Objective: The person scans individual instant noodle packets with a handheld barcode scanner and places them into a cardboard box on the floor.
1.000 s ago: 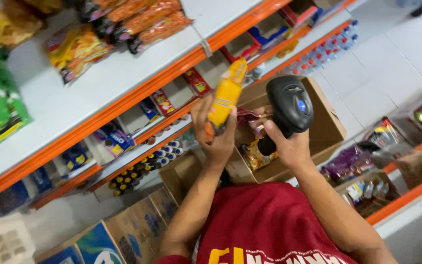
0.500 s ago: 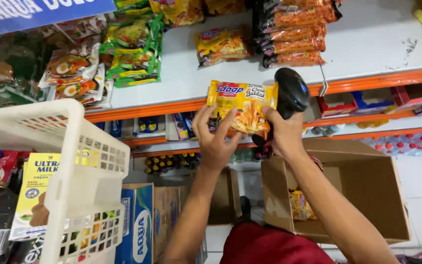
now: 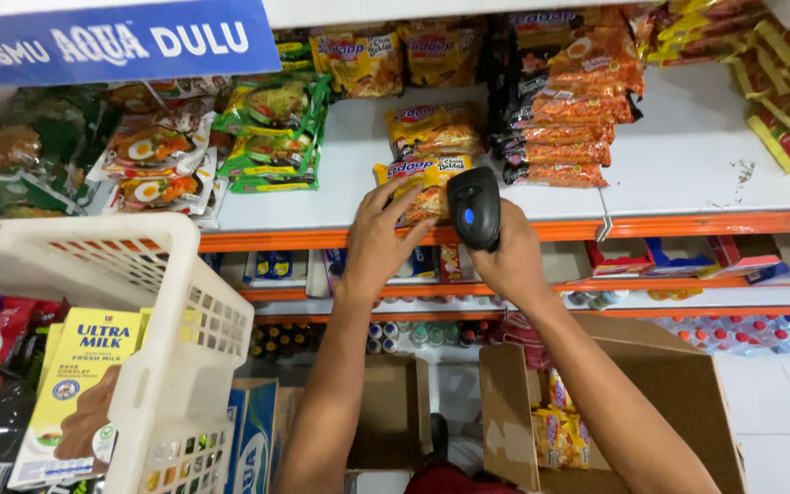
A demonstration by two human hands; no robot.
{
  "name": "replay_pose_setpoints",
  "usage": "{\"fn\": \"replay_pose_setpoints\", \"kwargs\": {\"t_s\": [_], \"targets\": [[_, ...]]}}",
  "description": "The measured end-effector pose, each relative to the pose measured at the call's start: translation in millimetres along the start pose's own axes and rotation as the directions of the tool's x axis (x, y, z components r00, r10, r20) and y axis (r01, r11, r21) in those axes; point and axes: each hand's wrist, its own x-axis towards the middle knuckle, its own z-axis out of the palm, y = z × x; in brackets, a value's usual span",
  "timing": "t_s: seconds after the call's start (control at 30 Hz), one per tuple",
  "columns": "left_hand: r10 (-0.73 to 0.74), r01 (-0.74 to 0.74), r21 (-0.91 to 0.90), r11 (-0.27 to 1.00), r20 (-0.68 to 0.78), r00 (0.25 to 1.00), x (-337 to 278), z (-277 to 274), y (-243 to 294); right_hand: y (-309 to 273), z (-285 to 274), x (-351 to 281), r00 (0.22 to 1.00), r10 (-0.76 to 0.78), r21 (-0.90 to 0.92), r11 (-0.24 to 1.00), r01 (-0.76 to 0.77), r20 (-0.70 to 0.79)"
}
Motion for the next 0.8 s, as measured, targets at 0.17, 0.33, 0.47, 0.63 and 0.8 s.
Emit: {"fn": "replay_pose_setpoints", "kwargs": {"t_s": [0.17, 0.33, 0.47, 0.63, 0.8], "targets": [[0.001, -0.001, -0.025, 1.0, 0.017, 1.0, 10.7, 11.3, -14.3, 2.3, -1.1, 5.6, 0.992, 0.119, -0.036, 0.992, -0.118, 0.044], [-0.033, 0.033, -0.081, 0.996, -0.001, 0.999, 26.3, 21.8, -14.6, -4.3, -4.0, 10.9, 1.0, 0.0, -0.077, 0.997, 0.001, 0.016], [0.0, 0.005, -0.153, 0.988, 0.033, 0.999, 28.9, 21.0, -16.3, -2.3, -9.0, 7.8, 0.999, 0.023, -0.182, 0.983, -0.016, 0.038], [-0.027, 0.035, -0.152, 0.988, 0.052, 0.998, 32.0, 27.9, -20.3, 4.7, -13.2, 9.0, 0.993, 0.107, -0.216, 0.972, -0.093, 0.055], [-0.074, 0.074, -0.049, 0.996, 0.008, 0.997, 36.0, 33.2, -16.2, 2.0, -9.3, 18.3, 0.986, 0.125, -0.252, 0.963, -0.094, 0.111]]}}
